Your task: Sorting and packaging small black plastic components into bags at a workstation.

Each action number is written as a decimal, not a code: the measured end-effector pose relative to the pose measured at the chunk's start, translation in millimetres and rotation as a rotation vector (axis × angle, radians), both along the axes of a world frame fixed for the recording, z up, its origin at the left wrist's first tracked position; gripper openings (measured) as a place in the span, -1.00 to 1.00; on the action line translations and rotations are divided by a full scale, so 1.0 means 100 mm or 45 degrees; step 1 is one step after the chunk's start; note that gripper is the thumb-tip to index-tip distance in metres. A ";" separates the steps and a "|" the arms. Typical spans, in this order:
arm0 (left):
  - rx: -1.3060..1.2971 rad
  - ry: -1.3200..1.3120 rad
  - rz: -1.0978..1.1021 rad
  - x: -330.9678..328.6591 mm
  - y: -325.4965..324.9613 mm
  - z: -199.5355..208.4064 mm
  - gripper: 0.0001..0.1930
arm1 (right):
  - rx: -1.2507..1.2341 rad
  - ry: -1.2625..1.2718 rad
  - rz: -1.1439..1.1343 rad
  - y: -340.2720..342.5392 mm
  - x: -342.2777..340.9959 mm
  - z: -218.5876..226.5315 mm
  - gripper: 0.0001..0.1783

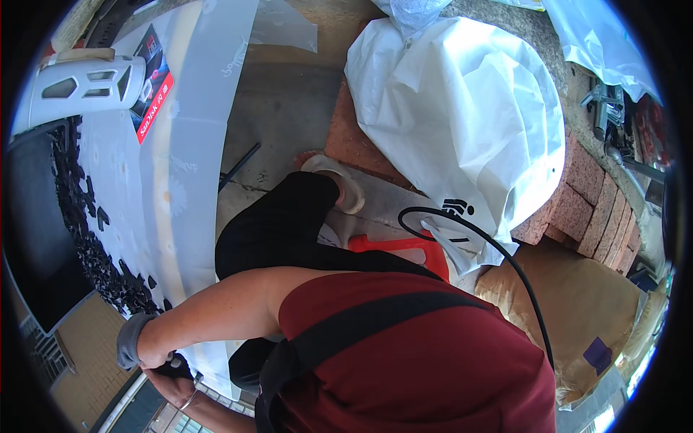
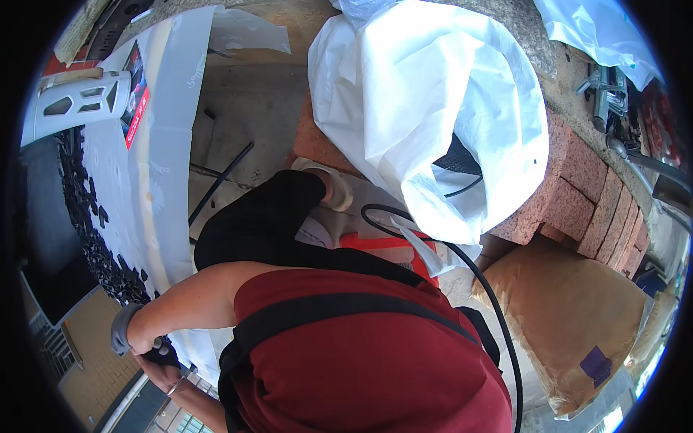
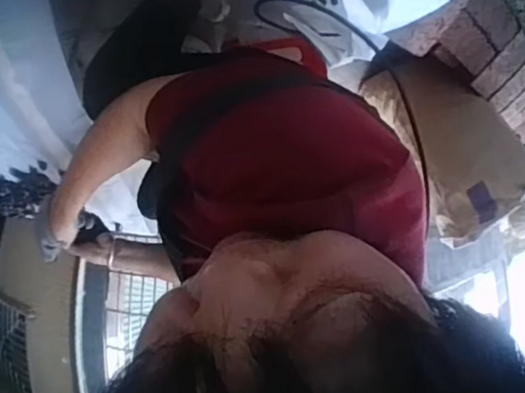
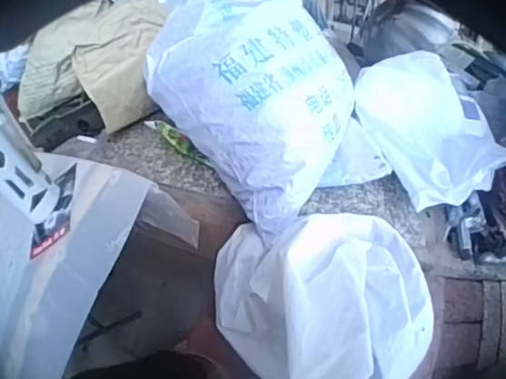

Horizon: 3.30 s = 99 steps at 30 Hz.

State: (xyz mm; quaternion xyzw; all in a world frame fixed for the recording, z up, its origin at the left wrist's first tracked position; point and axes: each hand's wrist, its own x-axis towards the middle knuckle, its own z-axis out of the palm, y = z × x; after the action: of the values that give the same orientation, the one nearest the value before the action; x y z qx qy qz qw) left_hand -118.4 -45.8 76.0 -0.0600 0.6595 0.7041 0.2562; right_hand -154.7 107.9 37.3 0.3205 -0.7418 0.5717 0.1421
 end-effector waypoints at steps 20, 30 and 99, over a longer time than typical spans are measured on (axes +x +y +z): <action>-1.301 0.689 0.414 0.29 -0.40 -0.40 -0.59 | 0.316 0.271 0.158 0.51 0.03 0.00 -0.81; -0.640 0.625 0.298 0.65 0.08 0.05 -0.61 | 0.287 0.406 0.302 0.30 0.29 -0.05 -0.79; -0.517 0.818 0.253 0.66 0.01 -0.56 -0.62 | 0.694 0.255 0.232 0.40 0.48 -0.13 -0.77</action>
State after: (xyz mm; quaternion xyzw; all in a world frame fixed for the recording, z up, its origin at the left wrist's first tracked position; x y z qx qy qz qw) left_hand -52.5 -45.0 20.2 0.0507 0.8229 0.5637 -0.0498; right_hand -106.4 148.2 23.9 0.4667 -0.8184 0.3275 0.0714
